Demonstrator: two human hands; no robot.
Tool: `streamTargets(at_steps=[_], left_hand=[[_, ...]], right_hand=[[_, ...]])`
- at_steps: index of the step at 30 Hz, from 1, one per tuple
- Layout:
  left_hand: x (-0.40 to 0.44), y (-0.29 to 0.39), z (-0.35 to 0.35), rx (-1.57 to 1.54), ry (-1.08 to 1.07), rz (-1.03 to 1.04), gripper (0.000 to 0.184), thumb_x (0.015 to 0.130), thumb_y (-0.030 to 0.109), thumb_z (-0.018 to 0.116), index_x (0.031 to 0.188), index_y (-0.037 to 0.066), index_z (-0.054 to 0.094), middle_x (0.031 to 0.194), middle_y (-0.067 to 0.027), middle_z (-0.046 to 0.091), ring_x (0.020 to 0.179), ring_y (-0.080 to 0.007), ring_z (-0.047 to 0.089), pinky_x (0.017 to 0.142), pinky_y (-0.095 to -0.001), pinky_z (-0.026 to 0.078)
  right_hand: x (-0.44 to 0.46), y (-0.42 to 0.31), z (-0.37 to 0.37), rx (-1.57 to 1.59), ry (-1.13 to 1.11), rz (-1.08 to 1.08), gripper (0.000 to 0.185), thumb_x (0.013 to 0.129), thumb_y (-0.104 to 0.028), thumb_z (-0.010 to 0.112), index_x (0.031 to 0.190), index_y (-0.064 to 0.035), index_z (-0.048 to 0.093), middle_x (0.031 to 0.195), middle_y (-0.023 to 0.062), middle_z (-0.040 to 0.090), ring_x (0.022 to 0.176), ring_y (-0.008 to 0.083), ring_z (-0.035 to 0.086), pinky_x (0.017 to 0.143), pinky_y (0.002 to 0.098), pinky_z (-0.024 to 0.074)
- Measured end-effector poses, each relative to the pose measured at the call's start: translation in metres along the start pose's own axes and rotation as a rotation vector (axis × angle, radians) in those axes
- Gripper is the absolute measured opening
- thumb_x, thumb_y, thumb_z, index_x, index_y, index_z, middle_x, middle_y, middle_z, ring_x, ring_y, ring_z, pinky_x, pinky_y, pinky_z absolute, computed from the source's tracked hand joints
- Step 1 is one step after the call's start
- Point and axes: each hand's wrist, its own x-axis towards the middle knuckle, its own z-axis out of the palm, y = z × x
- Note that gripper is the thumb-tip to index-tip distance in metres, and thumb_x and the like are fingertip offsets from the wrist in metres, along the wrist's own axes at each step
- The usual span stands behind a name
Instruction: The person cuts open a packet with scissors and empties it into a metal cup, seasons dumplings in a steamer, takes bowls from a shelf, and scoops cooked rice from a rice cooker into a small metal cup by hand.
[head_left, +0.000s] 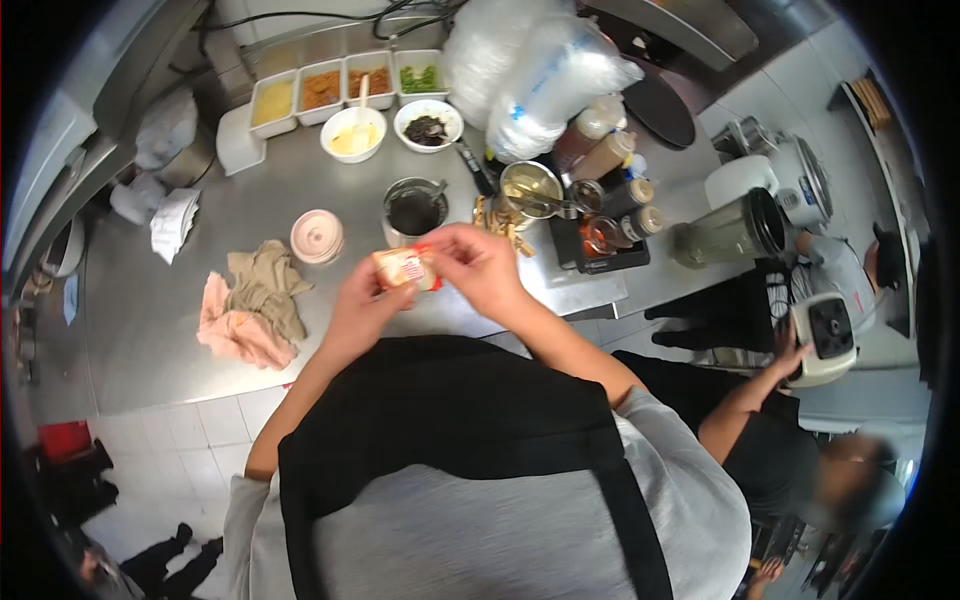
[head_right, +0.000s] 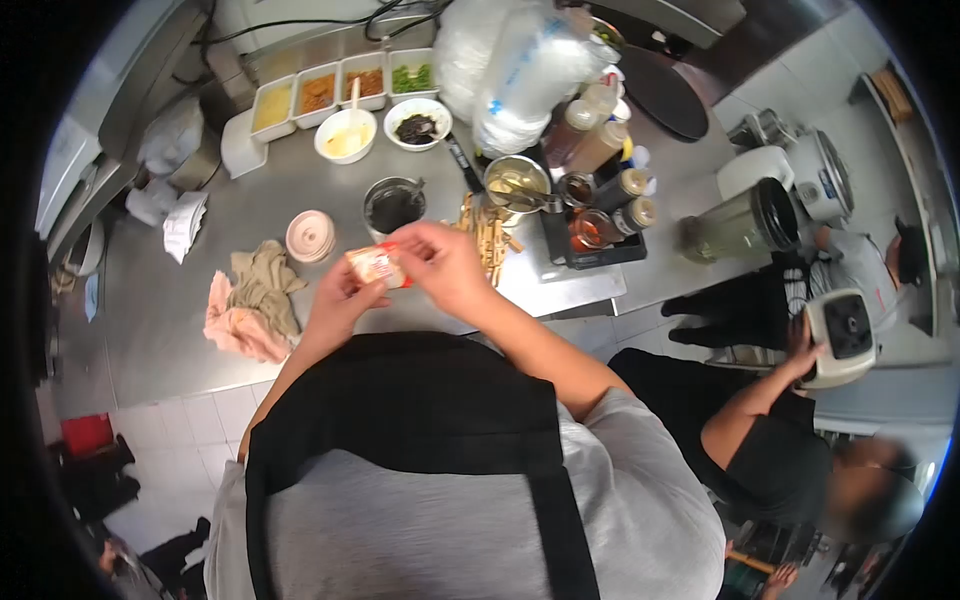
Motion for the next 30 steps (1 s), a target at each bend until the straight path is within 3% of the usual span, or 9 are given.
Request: streamTargets(at_steps=[3, 5, 7, 10, 16, 22, 25, 27, 30], left_hand=[[0.007, 0.005, 0.018, -0.128, -0.003, -0.027, 0.031, 0.088, 0.011, 0.062, 0.116, 0.002, 0.050, 0.104, -0.0064, 0.060, 0.086, -0.0116, 0.062, 0.071, -0.0246, 0.054], [0.012, 0.003, 0.020, -0.121, -0.042, -0.046, 0.033, 0.089, 0.011, 0.060, 0.119, 0.004, 0.048, 0.107, -0.0067, 0.060, 0.091, -0.0135, 0.062, 0.076, -0.0252, 0.054], [0.014, 0.002, 0.022, -0.155, -0.046, -0.060, 0.033, 0.090, 0.012, 0.059, 0.120, 0.004, 0.046, 0.109, -0.0073, 0.060, 0.094, -0.0149, 0.062, 0.078, -0.0258, 0.053], [0.014, 0.000, 0.025, -0.246, -0.004, -0.039, 0.032, 0.091, 0.012, 0.057, 0.121, 0.005, 0.045, 0.109, -0.0083, 0.059, 0.095, -0.0156, 0.062, 0.079, -0.0265, 0.053], [0.006, 0.005, 0.019, -0.230, -0.044, 0.010, 0.032, 0.092, 0.011, 0.056, 0.121, 0.005, 0.045, 0.110, -0.0081, 0.059, 0.095, -0.0160, 0.062, 0.078, -0.0269, 0.053], [0.001, 0.006, 0.012, -0.194, -0.022, -0.021, 0.032, 0.090, 0.010, 0.059, 0.118, 0.003, 0.047, 0.106, -0.0075, 0.059, 0.093, -0.0144, 0.061, 0.077, -0.0278, 0.053], [0.002, 0.002, 0.013, -0.228, 0.004, -0.070, 0.030, 0.088, 0.010, 0.061, 0.113, 0.000, 0.050, 0.104, -0.0082, 0.060, 0.090, -0.0129, 0.061, 0.073, -0.0270, 0.053], [0.005, -0.005, 0.013, -0.278, -0.004, -0.101, 0.029, 0.087, 0.010, 0.063, 0.111, 0.000, 0.051, 0.102, -0.0079, 0.061, 0.089, -0.0126, 0.061, 0.073, -0.0264, 0.052], [0.006, -0.009, 0.012, -0.212, 0.033, -0.046, 0.028, 0.087, 0.011, 0.064, 0.109, -0.001, 0.052, 0.100, -0.0077, 0.062, 0.089, -0.0129, 0.061, 0.075, -0.0269, 0.051]], right_hand=[[0.000, 0.001, -0.010, -0.078, 0.036, -0.145, 0.022, 0.080, 0.001, 0.066, 0.102, -0.0023, 0.065, 0.087, 0.0064, 0.065, 0.072, 0.0098, 0.061, 0.064, 0.0230, 0.0503], [-0.001, -0.010, -0.014, -0.298, 0.085, -0.250, 0.018, 0.077, 0.002, 0.068, 0.094, -0.0042, 0.067, 0.090, 0.0087, 0.064, 0.073, 0.0161, 0.063, 0.064, 0.0262, 0.0517], [0.000, -0.008, -0.017, -0.537, 0.149, -0.531, 0.016, 0.073, 0.001, 0.070, 0.088, -0.0045, 0.067, 0.089, 0.0085, 0.064, 0.074, 0.0194, 0.063, 0.063, 0.0273, 0.0513], [0.000, -0.007, -0.017, -0.681, 0.133, -0.730, 0.016, 0.071, 0.000, 0.072, 0.085, -0.0041, 0.066, 0.087, 0.0080, 0.063, 0.075, 0.0218, 0.062, 0.062, 0.0278, 0.0508], [-0.004, -0.006, -0.001, -0.318, 0.198, -0.296, 0.019, 0.072, -0.002, 0.074, 0.089, -0.0032, 0.066, 0.082, 0.0058, 0.062, 0.072, 0.0133, 0.060, 0.062, 0.0244, 0.0496], [-0.002, 0.000, -0.002, -0.027, 0.042, 0.046, 0.017, 0.076, -0.003, 0.072, 0.092, -0.0025, 0.066, 0.080, 0.0036, 0.064, 0.068, 0.0078, 0.058, 0.063, 0.0229, 0.0491], [-0.006, 0.011, -0.003, -0.023, -0.009, 0.024, 0.016, 0.081, -0.001, 0.068, 0.096, -0.0009, 0.064, 0.086, 0.0051, 0.066, 0.074, 0.0084, 0.061, 0.066, 0.0214, 0.0492], [-0.008, -0.009, -0.003, -0.097, -0.050, 0.102, 0.008, 0.081, -0.003, 0.068, 0.088, -0.0001, 0.065, 0.084, 0.0038, 0.066, 0.073, 0.0067, 0.060, 0.064, 0.0211, 0.0484], [-0.004, -0.035, -0.032, -0.259, -0.110, -0.025, 0.007, 0.082, -0.004, 0.068, 0.088, -0.0028, 0.066, 0.081, 0.0004, 0.063, 0.072, 0.0057, 0.059, 0.064, 0.0215, 0.0477]])
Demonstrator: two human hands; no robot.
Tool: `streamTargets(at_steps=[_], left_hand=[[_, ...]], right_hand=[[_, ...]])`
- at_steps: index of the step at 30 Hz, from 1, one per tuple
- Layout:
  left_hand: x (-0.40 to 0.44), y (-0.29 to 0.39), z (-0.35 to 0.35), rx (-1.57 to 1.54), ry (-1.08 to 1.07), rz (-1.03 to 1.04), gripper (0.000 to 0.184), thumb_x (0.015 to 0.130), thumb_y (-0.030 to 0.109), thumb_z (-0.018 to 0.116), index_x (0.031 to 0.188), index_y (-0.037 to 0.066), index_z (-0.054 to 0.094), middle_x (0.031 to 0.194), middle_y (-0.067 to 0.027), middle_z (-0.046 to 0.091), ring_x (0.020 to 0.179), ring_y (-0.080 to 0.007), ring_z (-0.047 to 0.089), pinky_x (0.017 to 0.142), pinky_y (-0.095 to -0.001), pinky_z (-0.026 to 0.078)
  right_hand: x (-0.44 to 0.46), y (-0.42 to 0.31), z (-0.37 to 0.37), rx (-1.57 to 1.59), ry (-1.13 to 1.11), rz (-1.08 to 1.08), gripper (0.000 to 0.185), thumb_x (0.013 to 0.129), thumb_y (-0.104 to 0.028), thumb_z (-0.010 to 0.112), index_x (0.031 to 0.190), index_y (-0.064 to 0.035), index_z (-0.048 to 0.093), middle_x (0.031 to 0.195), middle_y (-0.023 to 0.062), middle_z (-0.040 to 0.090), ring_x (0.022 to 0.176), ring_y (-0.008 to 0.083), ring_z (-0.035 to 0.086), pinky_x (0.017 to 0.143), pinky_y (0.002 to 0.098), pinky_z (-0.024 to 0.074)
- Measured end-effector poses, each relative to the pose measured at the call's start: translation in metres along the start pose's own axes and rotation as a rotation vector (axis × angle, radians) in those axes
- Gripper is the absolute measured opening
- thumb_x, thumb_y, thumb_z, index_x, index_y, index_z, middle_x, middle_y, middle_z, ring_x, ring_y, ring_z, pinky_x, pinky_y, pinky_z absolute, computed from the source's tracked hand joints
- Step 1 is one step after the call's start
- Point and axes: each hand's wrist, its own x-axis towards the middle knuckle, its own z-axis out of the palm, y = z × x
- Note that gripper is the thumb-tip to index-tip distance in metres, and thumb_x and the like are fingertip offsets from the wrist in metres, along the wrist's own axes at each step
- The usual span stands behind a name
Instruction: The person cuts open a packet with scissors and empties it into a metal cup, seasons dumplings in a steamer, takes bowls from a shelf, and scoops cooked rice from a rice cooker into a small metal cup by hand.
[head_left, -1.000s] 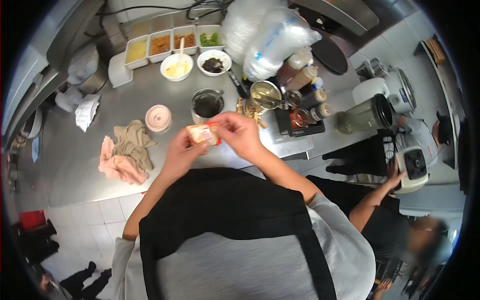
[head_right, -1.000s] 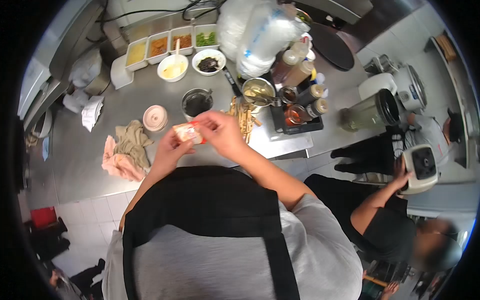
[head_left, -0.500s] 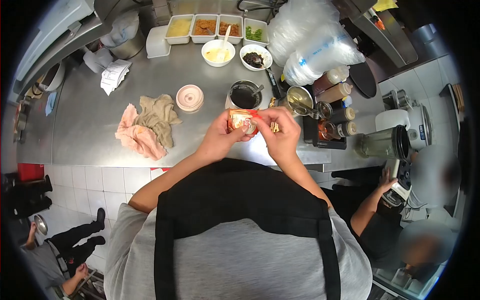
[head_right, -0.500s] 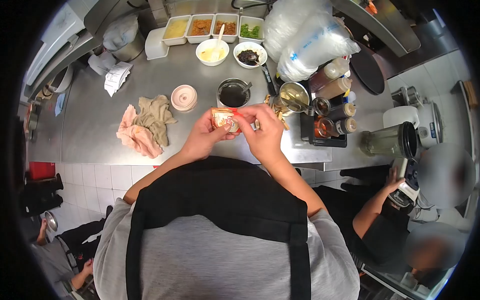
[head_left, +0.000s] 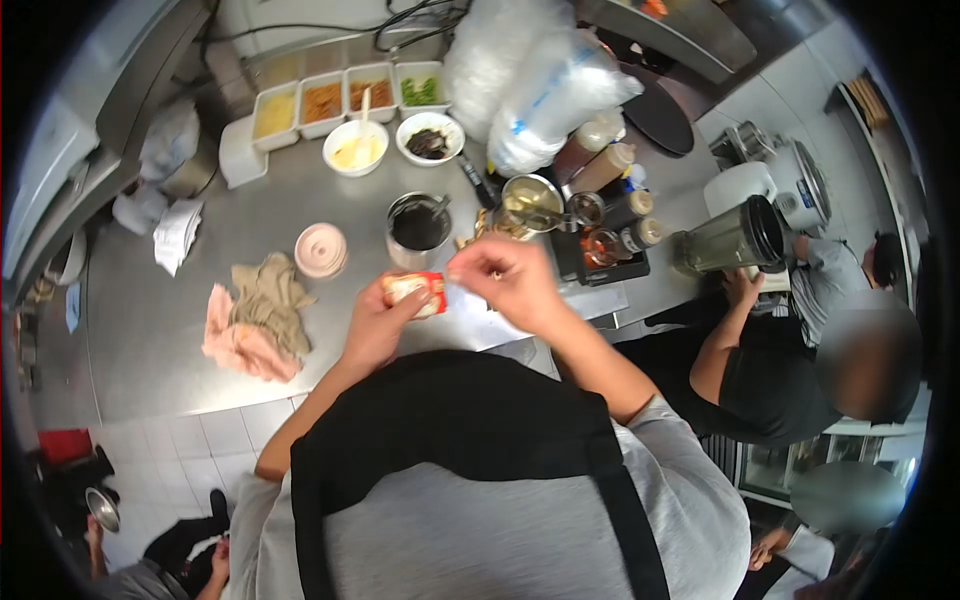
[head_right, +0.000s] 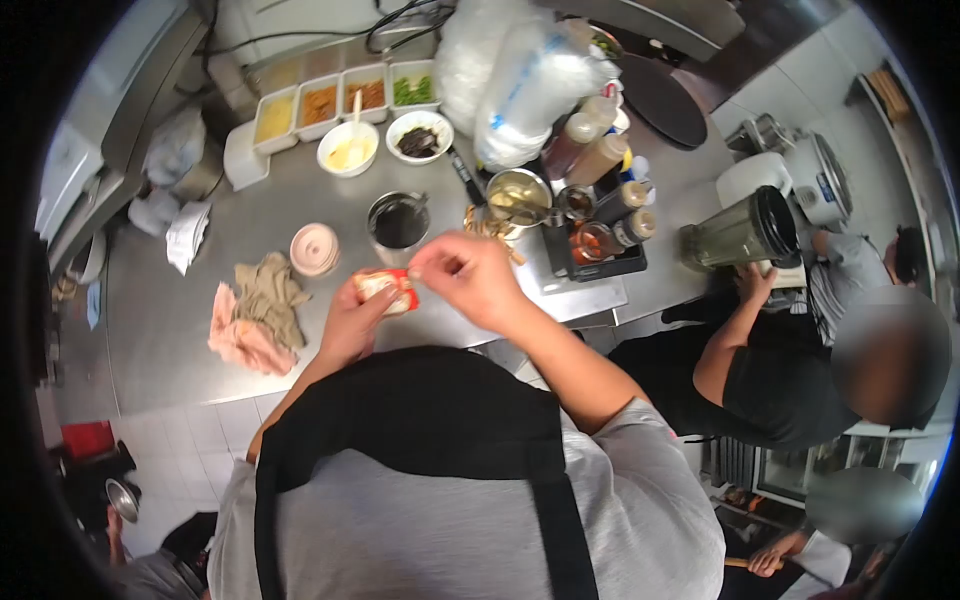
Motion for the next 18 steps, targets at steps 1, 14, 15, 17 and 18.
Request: streamTargets(at_steps=[1, 14, 15, 17, 18], left_hand=[[0.000, 0.003, -0.001, -0.026, 0.047, -0.002, 0.027, 0.087, 0.011, 0.064, 0.109, 0.000, 0.052, 0.100, -0.0076, 0.062, 0.089, -0.0132, 0.061, 0.077, -0.0279, 0.050], [-0.041, 0.008, -0.020, -0.177, 0.467, 0.126, 0.021, 0.087, 0.010, 0.062, 0.106, 0.004, 0.054, 0.099, -0.0054, 0.061, 0.090, -0.0162, 0.061, 0.083, -0.0358, 0.050], [-0.043, 0.008, -0.019, -0.171, 0.460, 0.135, 0.021, 0.087, 0.010, 0.062, 0.105, 0.004, 0.054, 0.099, -0.0055, 0.061, 0.091, -0.0165, 0.061, 0.083, -0.0356, 0.050], [-0.047, 0.012, -0.015, -0.142, 0.417, 0.151, 0.021, 0.086, 0.009, 0.062, 0.104, 0.002, 0.054, 0.101, -0.0099, 0.061, 0.092, -0.0185, 0.060, 0.084, -0.0372, 0.050], [-0.047, 0.015, -0.013, -0.123, 0.393, 0.153, 0.022, 0.085, 0.009, 0.062, 0.104, 0.001, 0.054, 0.102, -0.0117, 0.061, 0.093, -0.0195, 0.060, 0.084, -0.0378, 0.050]], right_hand=[[0.004, -0.005, -0.027, -0.005, 0.059, -0.017, 0.005, 0.082, -0.005, 0.068, 0.087, -0.0037, 0.067, 0.081, 0.0006, 0.064, 0.073, 0.0055, 0.059, 0.064, 0.0214, 0.0477], [0.196, 0.162, -0.330, -1.272, 0.142, 0.172, 0.042, 0.075, -0.008, 0.058, 0.115, -0.0210, 0.063, 0.128, 0.0127, 0.052, 0.113, 0.0351, 0.051, 0.095, 0.0383, 0.0443], [0.196, 0.154, -0.318, -1.248, 0.150, 0.292, 0.044, 0.075, -0.007, 0.059, 0.116, -0.0225, 0.062, 0.129, 0.0115, 0.051, 0.115, 0.0355, 0.050, 0.096, 0.0381, 0.0437], [0.204, 0.166, -0.327, -1.286, 0.107, 0.262, 0.028, 0.072, -0.012, 0.067, 0.099, -0.0163, 0.067, 0.113, 0.0112, 0.058, 0.105, 0.0306, 0.056, 0.089, 0.0385, 0.0470], [0.207, 0.172, -0.345, -1.302, 0.038, 0.187, 0.024, 0.070, -0.012, 0.068, 0.094, -0.0123, 0.067, 0.103, 0.0119, 0.061, 0.099, 0.0290, 0.059, 0.085, 0.0393, 0.0481]])
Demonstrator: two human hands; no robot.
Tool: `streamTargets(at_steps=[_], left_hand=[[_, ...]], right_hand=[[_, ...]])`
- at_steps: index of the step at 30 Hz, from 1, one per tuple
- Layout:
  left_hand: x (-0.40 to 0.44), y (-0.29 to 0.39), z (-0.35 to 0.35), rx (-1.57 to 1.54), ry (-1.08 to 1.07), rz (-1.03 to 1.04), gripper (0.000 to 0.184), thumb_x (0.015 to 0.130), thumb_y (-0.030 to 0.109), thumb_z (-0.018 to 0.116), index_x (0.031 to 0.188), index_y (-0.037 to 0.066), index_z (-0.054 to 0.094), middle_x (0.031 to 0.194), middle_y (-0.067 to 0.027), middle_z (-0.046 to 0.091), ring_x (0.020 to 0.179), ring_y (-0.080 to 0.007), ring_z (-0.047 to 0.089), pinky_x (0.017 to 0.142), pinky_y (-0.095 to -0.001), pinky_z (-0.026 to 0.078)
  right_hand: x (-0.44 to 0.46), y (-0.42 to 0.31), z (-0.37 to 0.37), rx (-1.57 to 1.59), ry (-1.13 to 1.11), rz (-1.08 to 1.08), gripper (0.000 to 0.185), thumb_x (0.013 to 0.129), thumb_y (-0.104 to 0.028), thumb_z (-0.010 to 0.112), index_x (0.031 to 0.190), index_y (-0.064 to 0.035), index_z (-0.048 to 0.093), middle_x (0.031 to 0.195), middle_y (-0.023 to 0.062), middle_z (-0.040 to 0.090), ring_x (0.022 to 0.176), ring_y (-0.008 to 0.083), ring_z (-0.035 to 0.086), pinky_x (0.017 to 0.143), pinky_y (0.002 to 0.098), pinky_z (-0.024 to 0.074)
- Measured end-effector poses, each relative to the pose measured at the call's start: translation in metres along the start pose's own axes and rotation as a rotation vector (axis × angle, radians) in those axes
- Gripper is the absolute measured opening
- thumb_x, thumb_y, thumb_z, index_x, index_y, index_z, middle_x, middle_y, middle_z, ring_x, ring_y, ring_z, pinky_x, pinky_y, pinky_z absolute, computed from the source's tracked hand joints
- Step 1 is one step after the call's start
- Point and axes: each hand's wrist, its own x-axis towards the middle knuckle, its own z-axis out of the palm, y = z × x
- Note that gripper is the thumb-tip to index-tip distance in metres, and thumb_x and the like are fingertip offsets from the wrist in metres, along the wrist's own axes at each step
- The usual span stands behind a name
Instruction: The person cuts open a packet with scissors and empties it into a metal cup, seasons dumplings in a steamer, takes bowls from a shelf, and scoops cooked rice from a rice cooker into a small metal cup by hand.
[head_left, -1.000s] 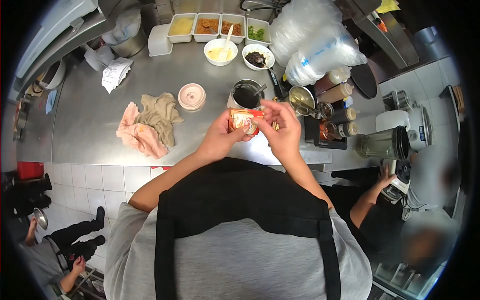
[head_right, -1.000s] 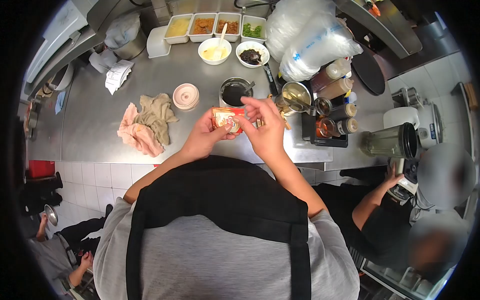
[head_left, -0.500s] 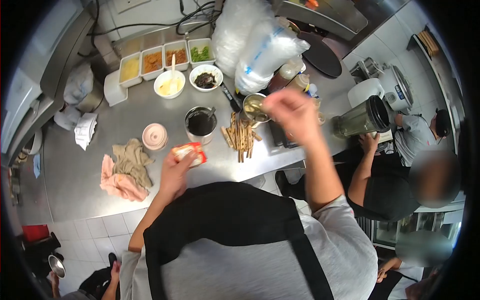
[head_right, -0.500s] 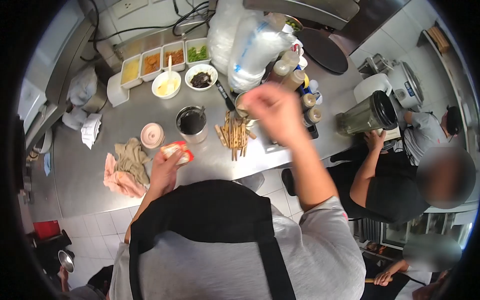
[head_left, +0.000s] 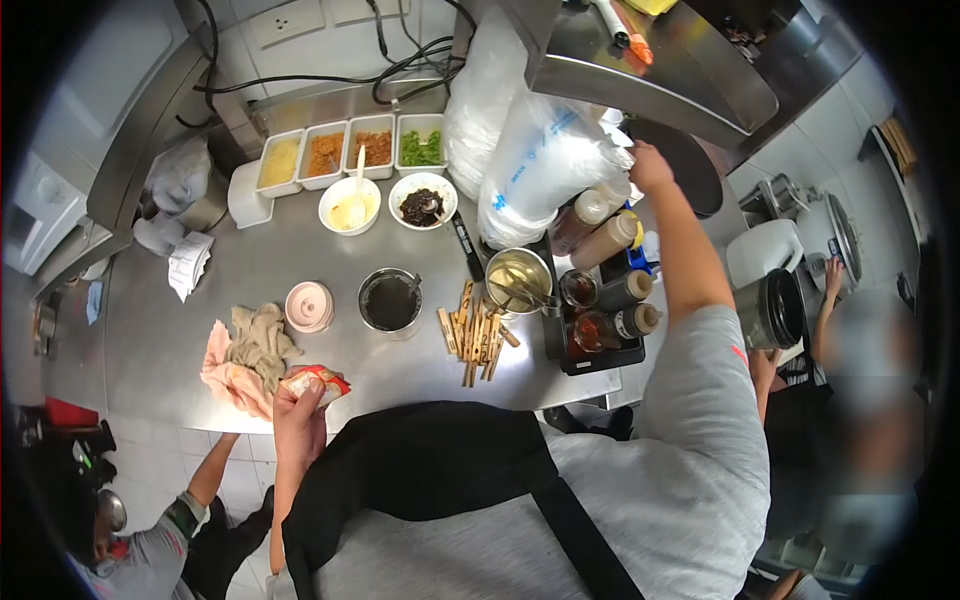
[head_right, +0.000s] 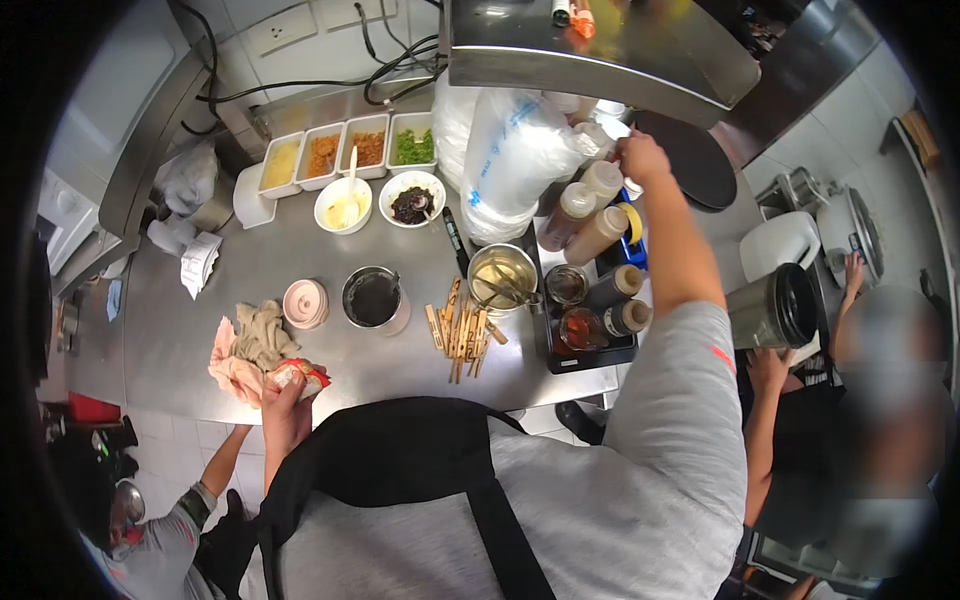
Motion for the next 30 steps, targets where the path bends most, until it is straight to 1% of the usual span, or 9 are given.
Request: streamTargets(at_steps=[4, 8, 12, 13, 15, 19, 25, 29, 30], left_hand=[[0.000, 0.007, 0.018, -0.024, -0.069, -0.033, 0.027, 0.083, 0.010, 0.062, 0.105, -0.003, 0.053, 0.105, -0.0181, 0.060, 0.094, -0.0235, 0.060, 0.085, -0.0389, 0.049], [0.005, 0.005, 0.038, -0.045, -0.262, -0.182, 0.035, 0.083, 0.012, 0.062, 0.114, -0.003, 0.053, 0.116, -0.0156, 0.058, 0.099, -0.0217, 0.060, 0.086, -0.0345, 0.049], [0.017, -0.007, 0.053, -0.067, -0.575, -0.267, 0.039, 0.087, 0.013, 0.062, 0.121, -0.002, 0.052, 0.127, -0.0124, 0.054, 0.113, -0.0158, 0.053, 0.099, -0.0294, 0.040], [0.016, 0.001, 0.061, 0.010, -0.592, -0.344, 0.021, 0.086, 0.010, 0.062, 0.103, 0.000, 0.055, 0.137, -0.0214, 0.043, 0.129, -0.0290, 0.040, 0.104, -0.0372, 0.036], [0.012, 0.001, 0.065, -0.059, -0.650, -0.348, 0.014, 0.086, 0.009, 0.061, 0.098, 0.004, 0.055, 0.140, -0.0198, 0.040, 0.132, -0.0274, 0.037, 0.104, -0.0355, 0.035], [0.002, 0.000, 0.047, -0.194, -0.733, -0.324, 0.011, 0.087, 0.006, 0.060, 0.096, 0.008, 0.055, 0.147, -0.0153, 0.030, 0.134, -0.0244, 0.034, 0.103, -0.0352, 0.037], [-0.010, 0.005, -0.004, -0.310, -0.650, -0.187, 0.008, 0.090, 0.005, 0.055, 0.096, 0.008, 0.053, 0.149, -0.0117, 0.024, 0.119, -0.0192, 0.049, 0.095, -0.0346, 0.045], [-0.019, 0.009, -0.021, -0.349, -0.504, -0.123, 0.007, 0.091, 0.004, 0.053, 0.098, 0.006, 0.052, 0.138, -0.0104, 0.039, 0.111, -0.0176, 0.053, 0.092, -0.0354, 0.045], [-0.021, 0.012, -0.026, -0.400, -0.499, -0.130, 0.026, 0.089, 0.004, 0.057, 0.114, 0.003, 0.052, 0.126, -0.0081, 0.051, 0.110, -0.0163, 0.054, 0.095, -0.0330, 0.043]], right_hand=[[-0.047, 0.032, -0.059, 0.267, 0.108, 0.097, 0.023, 0.067, -0.019, 0.075, 0.088, -0.0105, 0.069, 0.079, 0.0112, 0.067, 0.079, 0.0260, 0.065, 0.072, 0.0360, 0.0487], [-0.175, 0.044, -0.124, 0.436, 0.461, 0.173, 0.022, 0.080, -0.013, 0.068, 0.100, -0.0036, 0.065, 0.092, 0.0073, 0.065, 0.085, 0.0174, 0.061, 0.075, 0.0281, 0.0469], [-0.304, -0.010, -0.124, 0.683, 0.830, -0.061, 0.015, 0.083, -0.005, 0.066, 0.097, -0.0003, 0.063, 0.095, 0.0086, 0.060, 0.089, 0.0182, 0.055, 0.084, 0.0297, 0.0441], [-0.320, -0.040, -0.121, 0.694, 0.916, -0.107, 0.015, 0.082, -0.005, 0.067, 0.095, -0.0002, 0.063, 0.093, 0.0088, 0.059, 0.088, 0.0191, 0.055, 0.084, 0.0306, 0.0440], [-0.332, -0.101, -0.102, 0.731, 0.975, -0.300, 0.016, 0.076, -0.004, 0.072, 0.091, -0.0033, 0.066, 0.086, 0.0062, 0.058, 0.086, 0.0207, 0.055, 0.080, 0.0325, 0.0461], [-0.326, -0.265, -0.076, 0.839, 0.810, -0.512, 0.023, 0.057, 0.000, 0.077, 0.076, -0.0113, 0.069, 0.084, 0.0029, 0.059, 0.084, 0.0231, 0.057, 0.072, 0.0326, 0.0487], [-0.317, -0.377, -0.002, 0.855, 0.722, -0.760, 0.028, 0.060, 0.002, 0.075, 0.084, -0.0111, 0.070, 0.089, 0.0038, 0.058, 0.090, 0.0245, 0.057, 0.076, 0.0336, 0.0490], [-0.328, -0.399, -0.020, 1.022, 0.523, -0.706, 0.030, 0.063, 0.007, 0.067, 0.089, -0.0072, 0.069, 0.092, 0.0071, 0.059, 0.090, 0.0269, 0.057, 0.081, 0.0355, 0.0486], [-0.330, -0.405, -0.021, 1.208, 0.519, -0.646, 0.025, 0.066, 0.006, 0.067, 0.090, -0.0041, 0.068, 0.094, 0.0086, 0.059, 0.089, 0.0266, 0.057, 0.077, 0.0353, 0.0485]])
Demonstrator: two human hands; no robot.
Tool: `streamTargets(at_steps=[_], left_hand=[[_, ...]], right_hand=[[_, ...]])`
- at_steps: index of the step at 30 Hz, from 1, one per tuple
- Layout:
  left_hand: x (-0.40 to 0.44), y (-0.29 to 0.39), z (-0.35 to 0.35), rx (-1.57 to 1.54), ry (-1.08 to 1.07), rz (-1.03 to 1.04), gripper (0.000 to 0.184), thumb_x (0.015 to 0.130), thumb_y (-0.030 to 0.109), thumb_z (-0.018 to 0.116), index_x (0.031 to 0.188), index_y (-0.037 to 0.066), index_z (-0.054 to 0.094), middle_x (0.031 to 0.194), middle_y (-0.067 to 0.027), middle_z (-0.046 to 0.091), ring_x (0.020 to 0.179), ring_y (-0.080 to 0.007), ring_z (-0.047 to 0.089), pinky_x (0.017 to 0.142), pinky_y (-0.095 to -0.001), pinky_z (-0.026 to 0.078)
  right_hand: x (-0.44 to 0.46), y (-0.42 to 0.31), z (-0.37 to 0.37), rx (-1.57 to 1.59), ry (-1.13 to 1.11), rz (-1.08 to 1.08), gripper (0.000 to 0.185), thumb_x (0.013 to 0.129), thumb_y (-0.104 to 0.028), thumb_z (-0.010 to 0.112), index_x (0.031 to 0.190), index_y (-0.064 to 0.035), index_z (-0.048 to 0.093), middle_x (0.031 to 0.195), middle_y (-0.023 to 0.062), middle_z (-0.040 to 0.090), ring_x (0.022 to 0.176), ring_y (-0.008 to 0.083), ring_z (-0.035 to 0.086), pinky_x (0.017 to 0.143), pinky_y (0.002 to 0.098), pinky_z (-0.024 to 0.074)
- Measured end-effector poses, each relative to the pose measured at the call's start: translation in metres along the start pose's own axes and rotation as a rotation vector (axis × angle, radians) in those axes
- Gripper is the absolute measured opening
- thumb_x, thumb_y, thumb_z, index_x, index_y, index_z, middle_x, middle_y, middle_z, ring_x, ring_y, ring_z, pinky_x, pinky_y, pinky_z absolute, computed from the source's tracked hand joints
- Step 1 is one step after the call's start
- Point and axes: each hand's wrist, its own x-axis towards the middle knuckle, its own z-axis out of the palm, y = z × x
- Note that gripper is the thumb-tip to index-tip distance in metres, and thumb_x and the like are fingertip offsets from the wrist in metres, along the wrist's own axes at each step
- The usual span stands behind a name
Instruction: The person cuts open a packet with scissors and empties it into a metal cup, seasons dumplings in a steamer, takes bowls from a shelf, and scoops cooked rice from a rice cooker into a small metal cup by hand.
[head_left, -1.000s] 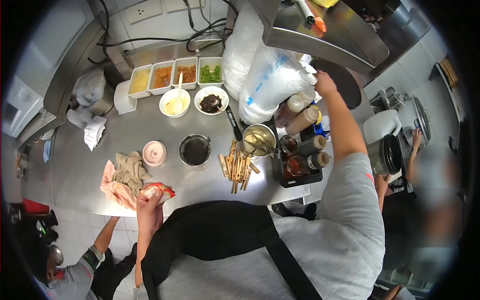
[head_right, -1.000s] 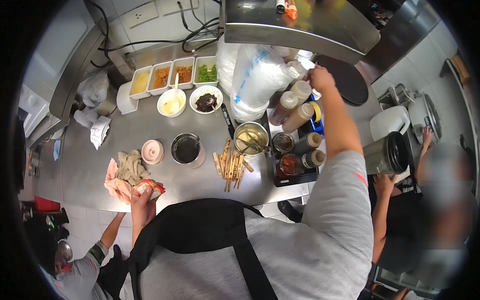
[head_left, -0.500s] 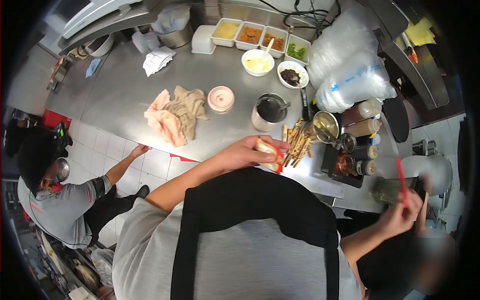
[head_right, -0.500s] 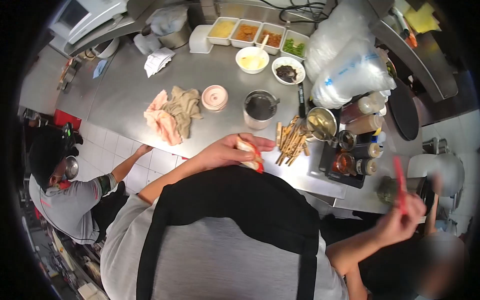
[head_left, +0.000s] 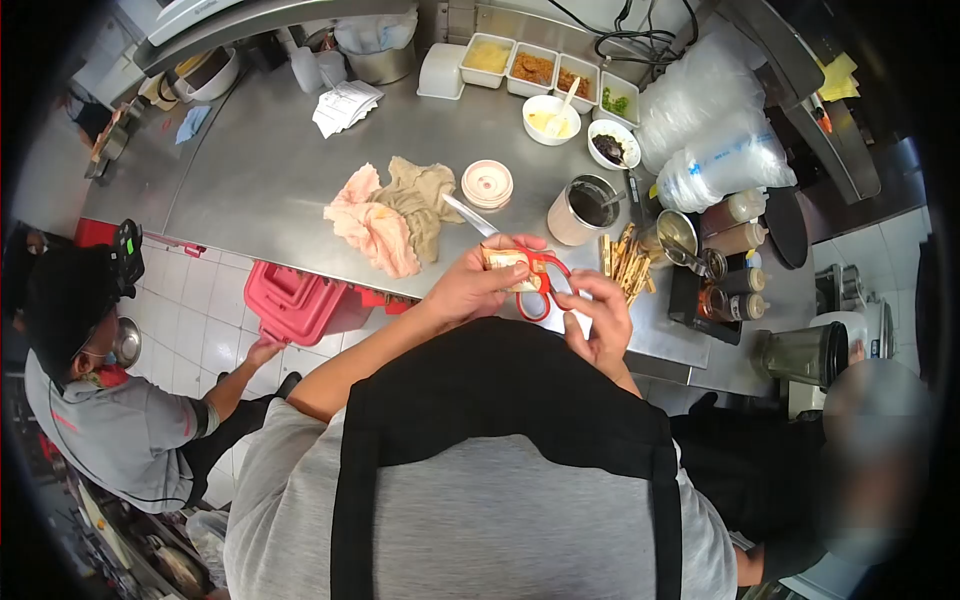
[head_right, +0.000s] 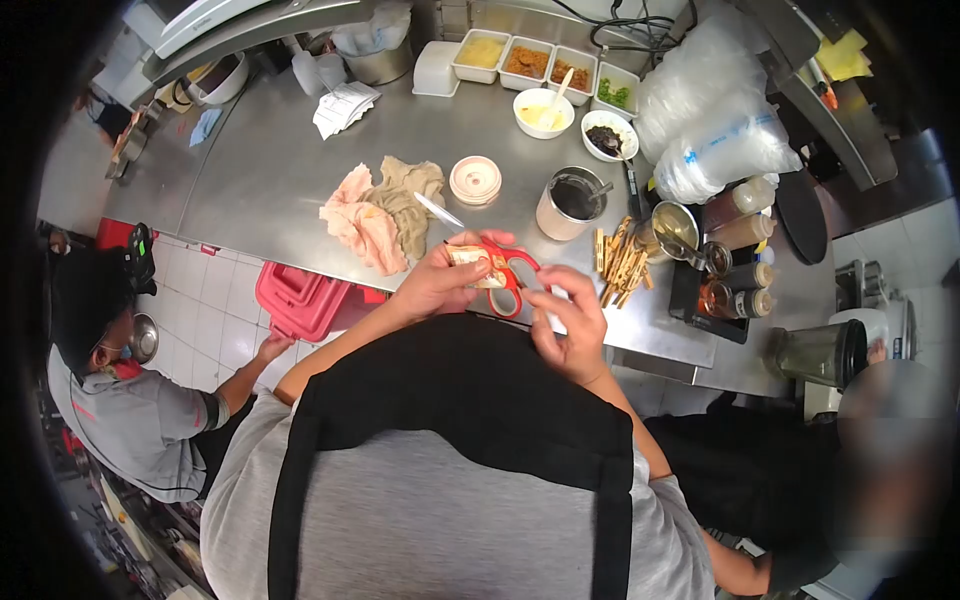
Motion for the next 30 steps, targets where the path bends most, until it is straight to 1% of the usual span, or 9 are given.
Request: streamTargets(at_steps=[3, 6, 12, 15, 16, 19, 21, 22, 30], left_hand=[[-0.004, 0.007, -0.008, 0.153, 0.066, 0.041, 0.031, 0.088, 0.003, 0.058, 0.118, 0.001, 0.049, 0.123, -0.0114, 0.052, 0.108, -0.0169, 0.055, 0.094, -0.0333, 0.044], [-0.004, 0.010, -0.009, 0.133, 0.055, 0.017, 0.037, 0.088, 0.003, 0.059, 0.122, 0.000, 0.047, 0.120, -0.0137, 0.053, 0.104, -0.0173, 0.057, 0.093, -0.0334, 0.044], [0.000, -0.009, -0.018, 0.423, 0.023, 0.048, 0.011, 0.087, 0.003, 0.060, 0.097, 0.003, 0.056, 0.124, -0.0130, 0.049, 0.106, -0.0143, 0.055, 0.089, -0.0303, 0.045], [-0.006, -0.008, -0.016, 0.928, 0.081, 0.250, 0.010, 0.086, 0.005, 0.063, 0.093, 0.004, 0.055, 0.125, -0.0114, 0.048, 0.103, -0.0127, 0.056, 0.088, -0.0281, 0.046], [-0.007, -0.007, -0.020, 0.810, 0.128, 0.198, 0.011, 0.086, 0.005, 0.063, 0.094, 0.005, 0.055, 0.123, -0.0106, 0.050, 0.102, -0.0128, 0.057, 0.086, -0.0282, 0.047], [-0.010, 0.005, -0.030, 0.511, 0.262, -0.021, 0.013, 0.087, 0.008, 0.063, 0.097, 0.005, 0.055, 0.117, -0.0081, 0.054, 0.098, -0.0132, 0.059, 0.083, -0.0290, 0.050], [-0.012, 0.018, -0.023, 0.377, 0.354, -0.243, 0.016, 0.088, 0.010, 0.062, 0.101, 0.005, 0.054, 0.113, -0.0064, 0.057, 0.096, -0.0140, 0.061, 0.080, -0.0301, 0.052], [-0.011, 0.016, -0.025, 0.386, 0.352, -0.208, 0.019, 0.089, 0.013, 0.061, 0.105, 0.006, 0.054, 0.105, -0.0044, 0.061, 0.092, -0.0145, 0.062, 0.075, -0.0317, 0.053], [-0.002, 0.016, -0.041, 0.534, 0.377, -0.259, 0.024, 0.085, 0.017, 0.065, 0.104, 0.006, 0.057, 0.096, -0.0028, 0.064, 0.085, -0.0102, 0.062, 0.070, -0.0272, 0.052]], right_hand=[[0.002, -0.007, 0.005, -0.203, -0.015, -0.041, 0.018, 0.069, 0.002, 0.068, 0.087, -0.0019, 0.067, 0.094, 0.0091, 0.059, 0.088, 0.0256, 0.057, 0.073, 0.0348, 0.0478], [0.008, -0.014, 0.024, -0.306, -0.120, 0.069, 0.033, 0.068, -0.003, 0.072, 0.100, -0.0028, 0.061, 0.089, 0.0109, 0.060, 0.082, 0.0273, 0.056, 0.072, 0.0358, 0.0461], [0.010, -0.011, 0.041, -0.571, -0.284, 0.388, 0.048, 0.068, -0.015, 0.071, 0.112, -0.0061, 0.057, 0.078, 0.0088, 0.063, 0.078, 0.0271, 0.058, 0.072, 0.0382, 0.0472], [-0.003, 0.011, 0.029, -0.351, -0.382, 0.620, 0.051, 0.069, -0.014, 0.071, 0.117, -0.0069, 0.055, 0.077, 0.0114, 0.064, 0.071, 0.0248, 0.061, 0.066, 0.0340, 0.0489], [-0.010, 0.018, 0.021, -0.082, -0.367, 0.859, 0.051, 0.073, -0.010, 0.071, 0.122, -0.0071, 0.053, 0.076, 0.0103, 0.065, 0.065, 0.0175, 0.061, 0.062, 0.0285, 0.0486], [-0.039, 0.014, -0.006, 0.296, -0.122, 1.032, 0.048, 0.078, -0.004, 0.069, 0.122, -0.0073, 0.053, 0.077, 0.0051, 0.064, 0.065, 0.0092, 0.057, 0.061, 0.0246, 0.0472], [-0.063, 0.013, -0.015, 0.302, -0.026, 0.981, 0.047, 0.078, -0.002, 0.069, 0.122, -0.0072, 0.053, 0.078, 0.0022, 0.062, 0.066, 0.0072, 0.055, 0.062, 0.0238, 0.0463], [-0.076, 0.012, -0.015, 0.307, 0.028, 0.970, 0.047, 0.078, -0.001, 0.069, 0.122, -0.0072, 0.053, 0.078, 0.0008, 0.061, 0.067, 0.0062, 0.054, 0.063, 0.0234, 0.0459], [-0.028, -0.029, 0.008, 0.113, -0.289, 0.791, 0.058, 0.069, -0.008, 0.078, 0.121, -0.0073, 0.053, 0.086, 0.0004, 0.060, 0.077, 0.0094, 0.053, 0.071, 0.0239, 0.0422]])
